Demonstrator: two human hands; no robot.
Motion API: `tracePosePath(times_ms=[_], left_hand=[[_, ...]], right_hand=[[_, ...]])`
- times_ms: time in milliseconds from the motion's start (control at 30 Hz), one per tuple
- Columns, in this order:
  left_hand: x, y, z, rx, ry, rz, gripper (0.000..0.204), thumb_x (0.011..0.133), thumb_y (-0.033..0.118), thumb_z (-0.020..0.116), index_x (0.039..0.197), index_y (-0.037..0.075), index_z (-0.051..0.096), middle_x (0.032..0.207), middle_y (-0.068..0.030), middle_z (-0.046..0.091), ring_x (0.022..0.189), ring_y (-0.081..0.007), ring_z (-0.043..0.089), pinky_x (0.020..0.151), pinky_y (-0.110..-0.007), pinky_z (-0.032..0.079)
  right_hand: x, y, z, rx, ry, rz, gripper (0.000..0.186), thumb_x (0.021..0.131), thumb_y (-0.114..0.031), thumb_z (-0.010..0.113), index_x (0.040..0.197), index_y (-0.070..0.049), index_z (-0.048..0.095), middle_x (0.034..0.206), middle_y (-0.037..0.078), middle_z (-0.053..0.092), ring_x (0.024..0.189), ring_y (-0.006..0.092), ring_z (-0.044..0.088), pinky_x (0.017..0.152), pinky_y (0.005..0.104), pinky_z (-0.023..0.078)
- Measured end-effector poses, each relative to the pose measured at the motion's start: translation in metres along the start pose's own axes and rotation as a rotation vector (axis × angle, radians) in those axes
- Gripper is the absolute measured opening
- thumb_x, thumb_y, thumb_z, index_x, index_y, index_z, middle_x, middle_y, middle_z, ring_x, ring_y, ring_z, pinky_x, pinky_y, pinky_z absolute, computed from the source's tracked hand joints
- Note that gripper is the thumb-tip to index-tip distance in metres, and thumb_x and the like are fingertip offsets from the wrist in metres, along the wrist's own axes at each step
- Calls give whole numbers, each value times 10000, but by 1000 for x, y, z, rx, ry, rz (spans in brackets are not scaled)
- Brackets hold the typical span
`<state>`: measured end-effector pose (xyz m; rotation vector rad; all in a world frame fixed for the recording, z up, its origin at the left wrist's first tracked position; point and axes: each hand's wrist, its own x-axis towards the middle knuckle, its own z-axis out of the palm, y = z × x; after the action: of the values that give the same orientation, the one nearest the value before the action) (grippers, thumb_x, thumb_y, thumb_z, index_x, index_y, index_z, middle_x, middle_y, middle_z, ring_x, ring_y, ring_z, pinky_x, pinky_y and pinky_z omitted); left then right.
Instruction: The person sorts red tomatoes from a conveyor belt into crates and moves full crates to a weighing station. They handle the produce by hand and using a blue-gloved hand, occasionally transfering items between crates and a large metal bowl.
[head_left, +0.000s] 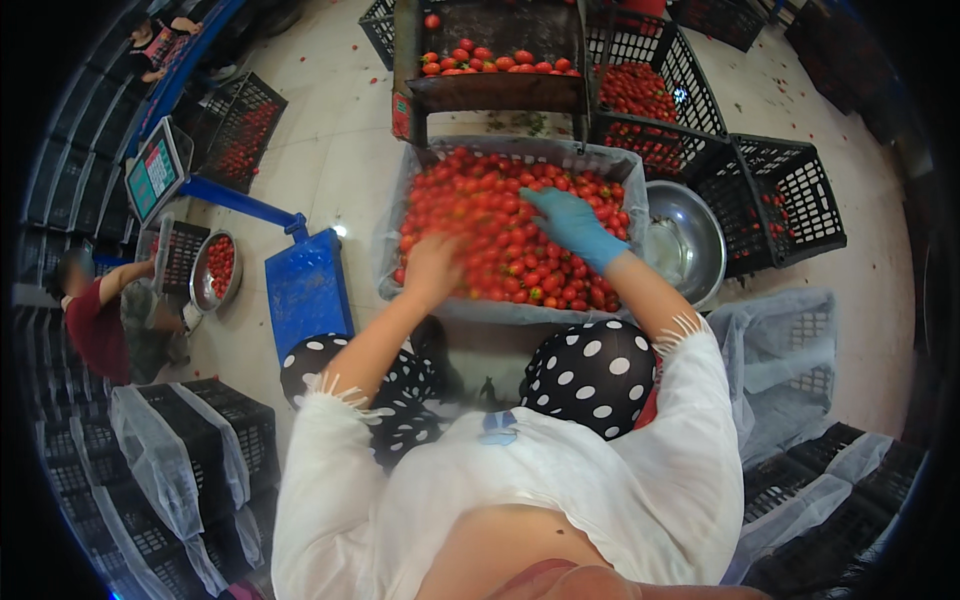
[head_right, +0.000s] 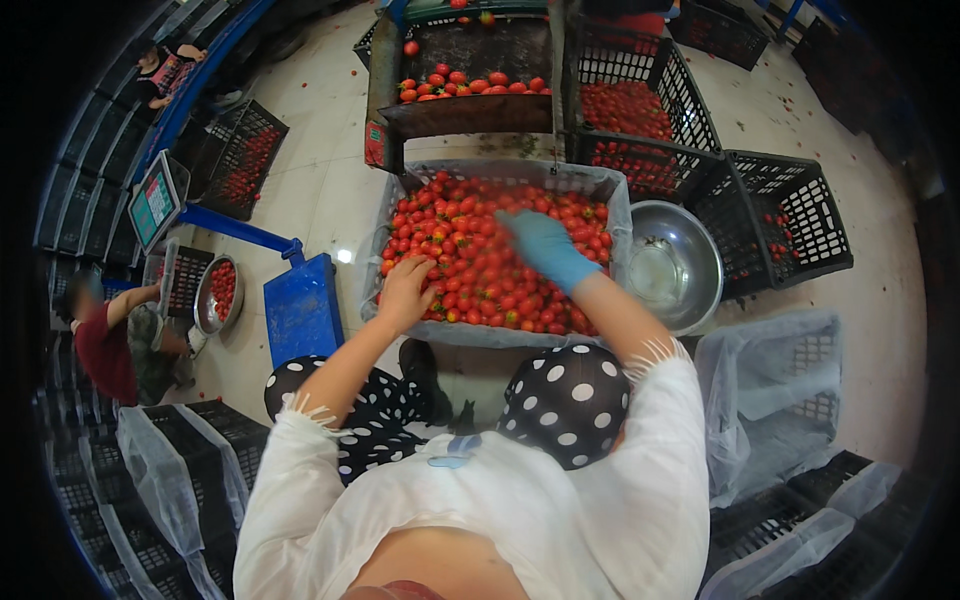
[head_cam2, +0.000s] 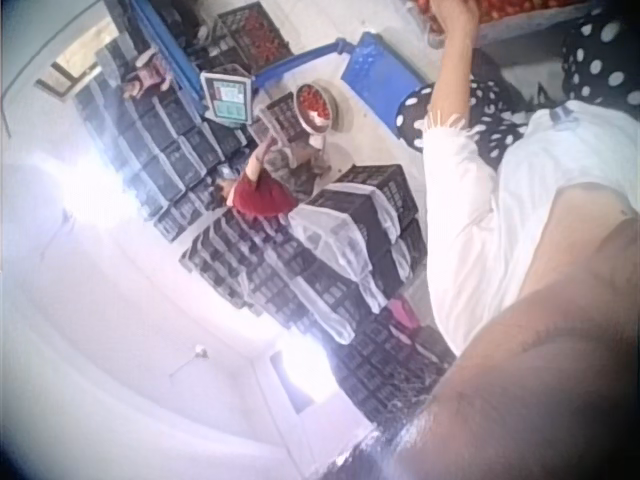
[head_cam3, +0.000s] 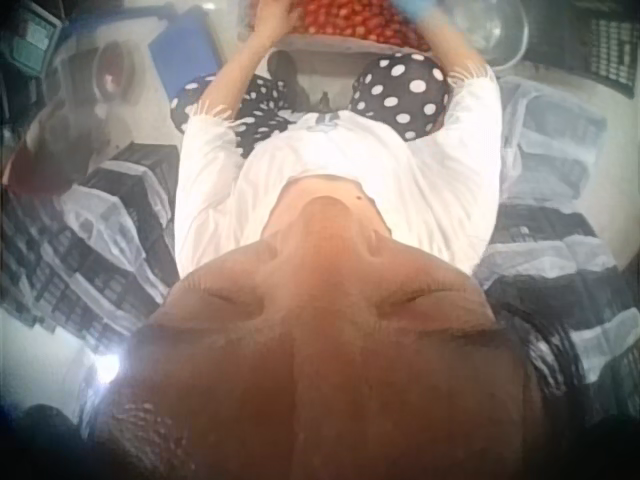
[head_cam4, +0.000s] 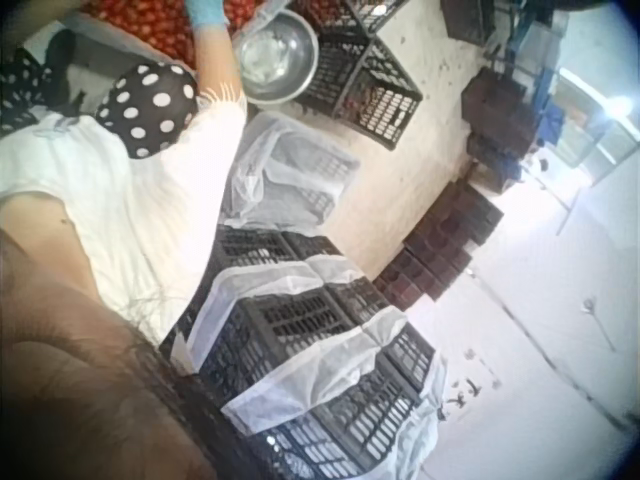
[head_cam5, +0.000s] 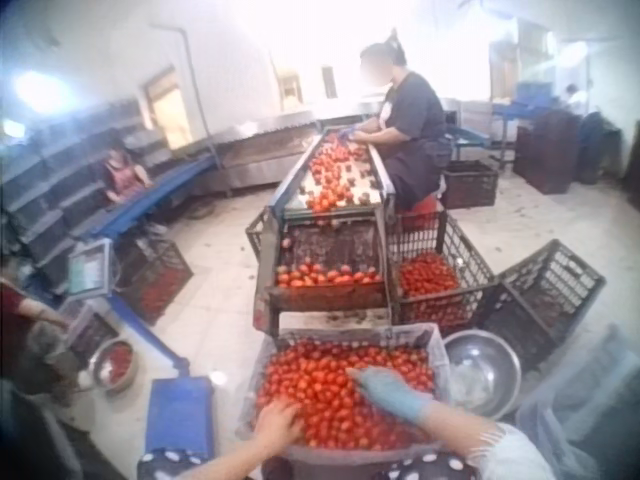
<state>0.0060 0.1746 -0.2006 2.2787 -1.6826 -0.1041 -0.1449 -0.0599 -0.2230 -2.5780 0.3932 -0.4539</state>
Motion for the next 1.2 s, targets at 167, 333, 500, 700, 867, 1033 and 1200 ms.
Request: tracePosePath(times_ms=[167, 333, 500, 700, 867, 1033, 1200], left_hand=[[-13, -1, 24, -286, 193, -239, 258, 692, 101, 677, 938, 30, 642, 863, -132, 623, 819, -274, 608, 730, -343, 483], [-36, 27, 43, -28, -186, -133, 190, 722, 163, 653, 878, 56, 638, 813, -110, 588, 760, -273, 620, 665, -379, 494], [-5, 60, 47, 176, -335, -261, 168, 714, 167, 635, 852, 71, 626, 820, -139, 582, 789, -317, 606, 687, -417, 488], [-2, 26, 14, -276, 27, -231, 193, 666, 114, 587, 826, 46, 670, 776, -153, 608, 714, -267, 627, 571, -372, 496], [5, -19, -36, -1470, 129, -948, 142, 736, 171, 602, 756, 31, 612, 678, -25, 570, 604, -121, 545, 509, -263, 439], [-6, -14, 1, -403, -220, -590, 282, 722, 272, 664, 910, 70, 605, 771, -87, 605, 704, -236, 605, 602, -353, 478], [-7, 22, 14, 117, -379, -501, 517, 652, 329, 731, 1099, 126, 570, 892, -133, 625, 888, -320, 603, 738, -418, 488]], right_hand=[[15, 16, 18, -74, -128, -4, 291, 805, -212, 534, 1083, -133, 562, 908, 158, 589, 834, 310, 592, 685, 429, 489], [-9, -4, -29, 1375, -73, 769, 213, 803, -274, 591, 924, -100, 616, 838, 29, 611, 711, 101, 577, 619, 264, 488], [-57, 2, -18, 665, -290, 305, 257, 792, -335, 609, 906, -105, 612, 880, 76, 598, 782, 193, 595, 634, 345, 484], [-65, -27, 3, -91, -530, -308, 259, 784, -322, 587, 1002, -184, 590, 928, 112, 535, 796, 276, 589, 612, 408, 468], [-64, -24, 0, -56, -573, -324, 240, 795, -299, 578, 1000, -174, 586, 926, 115, 538, 812, 276, 580, 624, 395, 468], [-69, -9, 4, 1256, -462, 253, 299, 823, -238, 563, 1071, -74, 535, 1019, 85, 588, 785, 128, 542, 588, 281, 451], [-37, -19, -22, 1727, -349, 507, 377, 839, -255, 572, 1159, -70, 498, 1031, 122, 571, 695, 86, 518, 555, 218, 420]])
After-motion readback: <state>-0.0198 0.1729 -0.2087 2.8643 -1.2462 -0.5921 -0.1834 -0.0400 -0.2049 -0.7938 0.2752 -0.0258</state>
